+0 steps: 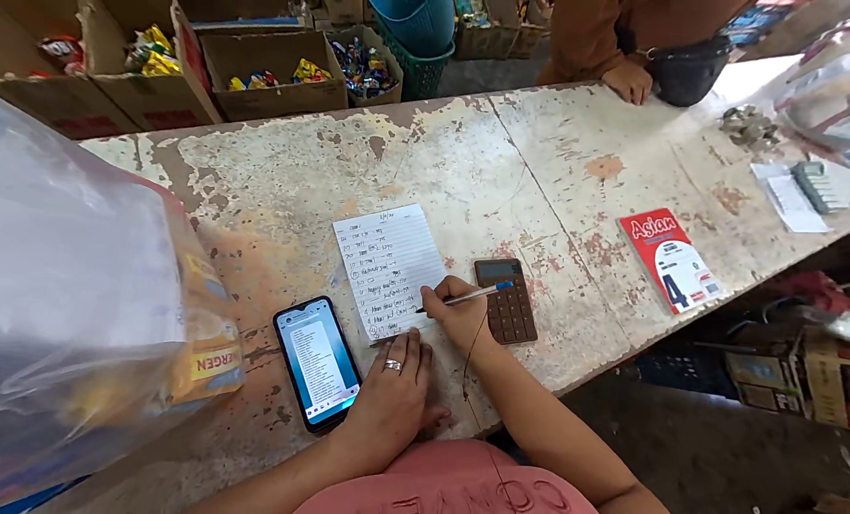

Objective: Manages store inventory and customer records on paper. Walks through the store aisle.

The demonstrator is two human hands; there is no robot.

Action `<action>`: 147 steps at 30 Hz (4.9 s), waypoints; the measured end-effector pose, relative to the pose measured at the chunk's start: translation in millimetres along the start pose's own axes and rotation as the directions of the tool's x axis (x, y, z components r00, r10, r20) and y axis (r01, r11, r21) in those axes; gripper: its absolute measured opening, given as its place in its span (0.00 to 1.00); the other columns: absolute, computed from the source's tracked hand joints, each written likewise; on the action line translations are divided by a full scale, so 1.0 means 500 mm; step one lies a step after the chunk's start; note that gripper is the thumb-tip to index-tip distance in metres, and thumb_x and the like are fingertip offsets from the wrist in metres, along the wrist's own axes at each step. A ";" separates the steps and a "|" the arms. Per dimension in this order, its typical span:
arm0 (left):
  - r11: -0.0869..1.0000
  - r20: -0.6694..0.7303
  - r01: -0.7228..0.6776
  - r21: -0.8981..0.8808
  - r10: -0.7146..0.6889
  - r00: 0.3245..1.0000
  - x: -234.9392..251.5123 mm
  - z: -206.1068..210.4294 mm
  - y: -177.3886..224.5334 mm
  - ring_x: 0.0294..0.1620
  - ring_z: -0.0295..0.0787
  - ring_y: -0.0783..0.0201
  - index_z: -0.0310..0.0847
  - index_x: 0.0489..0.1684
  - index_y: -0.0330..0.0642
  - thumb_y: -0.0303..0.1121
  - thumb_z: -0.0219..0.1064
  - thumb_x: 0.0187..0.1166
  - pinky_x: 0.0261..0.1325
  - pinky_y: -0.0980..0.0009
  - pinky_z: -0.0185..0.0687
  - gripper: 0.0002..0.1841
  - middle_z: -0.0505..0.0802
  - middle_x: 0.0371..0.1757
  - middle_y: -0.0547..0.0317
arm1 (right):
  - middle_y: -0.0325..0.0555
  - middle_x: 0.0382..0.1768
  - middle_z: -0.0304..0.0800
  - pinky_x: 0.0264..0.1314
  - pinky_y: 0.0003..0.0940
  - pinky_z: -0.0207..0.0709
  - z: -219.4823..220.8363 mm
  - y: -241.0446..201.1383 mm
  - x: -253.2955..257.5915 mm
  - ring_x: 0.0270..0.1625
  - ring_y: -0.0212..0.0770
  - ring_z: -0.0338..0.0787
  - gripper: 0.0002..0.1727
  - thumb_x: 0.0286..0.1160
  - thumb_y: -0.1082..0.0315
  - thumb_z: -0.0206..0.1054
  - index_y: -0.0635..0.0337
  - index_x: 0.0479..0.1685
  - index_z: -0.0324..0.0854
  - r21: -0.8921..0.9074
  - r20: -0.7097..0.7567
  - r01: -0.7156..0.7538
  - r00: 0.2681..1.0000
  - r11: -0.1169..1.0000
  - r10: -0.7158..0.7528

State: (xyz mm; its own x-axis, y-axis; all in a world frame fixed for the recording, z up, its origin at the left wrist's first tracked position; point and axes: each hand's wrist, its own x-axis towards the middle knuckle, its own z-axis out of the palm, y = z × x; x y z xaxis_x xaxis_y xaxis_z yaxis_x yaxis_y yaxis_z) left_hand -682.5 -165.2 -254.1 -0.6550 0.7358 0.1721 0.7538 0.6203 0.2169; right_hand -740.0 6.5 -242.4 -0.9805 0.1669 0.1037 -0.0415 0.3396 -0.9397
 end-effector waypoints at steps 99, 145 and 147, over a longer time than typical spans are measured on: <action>0.930 0.289 0.226 -0.290 -0.140 0.947 0.147 -0.148 -0.209 0.63 0.87 0.39 0.80 0.71 0.36 0.32 0.68 0.83 0.68 0.41 0.80 0.20 0.87 0.64 0.36 | 0.67 0.74 0.80 0.77 0.70 0.69 -0.256 0.095 -0.112 0.79 0.71 0.76 0.32 0.73 0.57 0.71 0.71 0.71 0.78 -0.642 -0.069 0.116 0.976 0.758 -0.208; 0.867 -0.162 0.217 -0.448 -0.317 0.934 -0.062 -0.020 -0.238 0.87 0.62 0.38 0.89 0.56 0.49 0.42 0.49 0.84 0.79 0.40 0.66 0.21 0.65 0.88 0.37 | 0.57 0.79 0.79 0.76 0.62 0.73 -0.161 0.093 -0.156 0.86 0.69 0.68 0.48 0.68 0.23 0.61 0.59 0.70 0.82 -0.649 0.222 0.306 0.952 0.697 -0.212; 0.877 -0.145 0.240 -0.416 -0.325 0.935 -0.061 -0.019 -0.235 0.89 0.57 0.36 0.88 0.60 0.51 0.43 0.47 0.85 0.81 0.38 0.63 0.22 0.63 0.89 0.37 | 0.58 0.80 0.78 0.76 0.63 0.73 -0.161 0.094 -0.156 0.86 0.70 0.68 0.48 0.68 0.24 0.61 0.59 0.70 0.82 -0.655 0.228 0.313 0.950 0.688 -0.215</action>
State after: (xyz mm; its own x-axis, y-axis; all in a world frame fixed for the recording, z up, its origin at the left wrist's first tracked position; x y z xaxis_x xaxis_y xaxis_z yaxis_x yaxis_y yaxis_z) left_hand -751.8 -263.1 -275.7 -0.8646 0.4469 0.2297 0.4818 0.6076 0.6315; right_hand -650.1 84.0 -268.6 -0.9660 -0.1252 0.2262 -0.2094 0.8922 -0.4003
